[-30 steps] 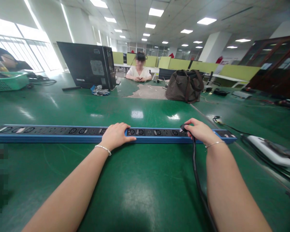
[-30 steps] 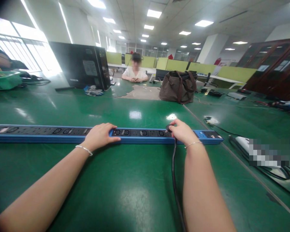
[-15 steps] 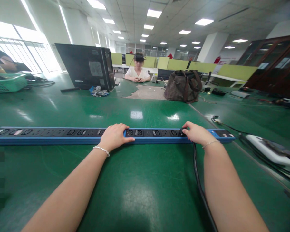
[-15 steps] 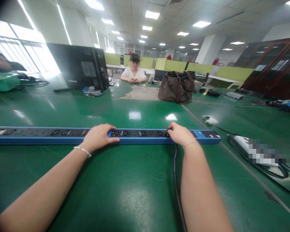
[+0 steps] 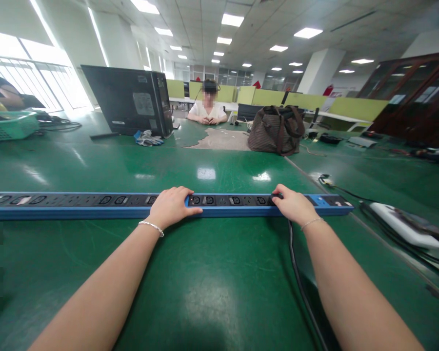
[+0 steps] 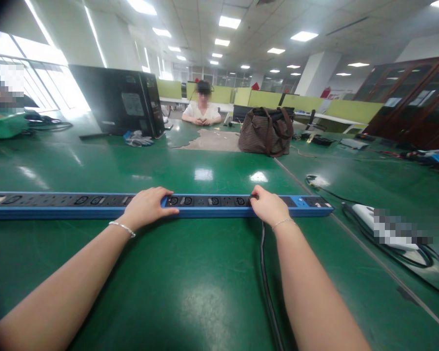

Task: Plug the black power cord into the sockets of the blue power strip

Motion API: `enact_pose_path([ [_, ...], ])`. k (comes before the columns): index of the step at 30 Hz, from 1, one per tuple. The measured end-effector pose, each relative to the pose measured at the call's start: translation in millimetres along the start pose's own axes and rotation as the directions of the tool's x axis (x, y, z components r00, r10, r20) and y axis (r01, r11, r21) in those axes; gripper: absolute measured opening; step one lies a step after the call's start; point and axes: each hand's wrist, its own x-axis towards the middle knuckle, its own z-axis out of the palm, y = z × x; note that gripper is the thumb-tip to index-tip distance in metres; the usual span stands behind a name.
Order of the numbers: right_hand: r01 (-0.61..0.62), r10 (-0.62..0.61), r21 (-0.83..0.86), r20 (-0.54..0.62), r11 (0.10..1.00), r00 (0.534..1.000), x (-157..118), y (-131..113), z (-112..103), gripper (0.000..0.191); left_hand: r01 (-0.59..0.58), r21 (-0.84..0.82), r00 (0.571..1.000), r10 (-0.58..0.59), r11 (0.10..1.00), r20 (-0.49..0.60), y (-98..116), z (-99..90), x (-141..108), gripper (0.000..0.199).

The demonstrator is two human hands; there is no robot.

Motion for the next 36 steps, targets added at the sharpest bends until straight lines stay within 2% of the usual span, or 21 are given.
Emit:
enact_pose_path([
  [12,-0.001,0.001,-0.033,0.004,0.999,1.0,-4,-4,1,0.028,-0.011,0.013,1.0,0.011,1.0,-0.002,1,-0.3,-1,0.068],
  [18,-0.017,0.017,-0.006,-0.058,1.0,0.998,-10,-4,6,0.03,-0.008,0.003,1.0,0.008,1.0,0.005,1,-0.7,-1,0.068],
  [22,-0.012,0.013,0.021,-0.06,1.0,0.998,-9,-3,7,0.028,-0.006,-0.018,1.0,0.006,1.0,-0.003,0,0.4,-1,0.067],
  [30,-0.053,0.088,0.262,-0.126,0.964,0.988,-10,2,16,0.028,-0.039,0.016,0.999,0.039,0.999,0.001,0,-1.0,-2,0.07],
  [36,-0.071,0.125,0.332,-0.147,0.941,0.981,-14,3,18,0.03,-0.02,0.014,1.0,0.02,1.0,-0.006,1,-0.1,-1,0.065],
])
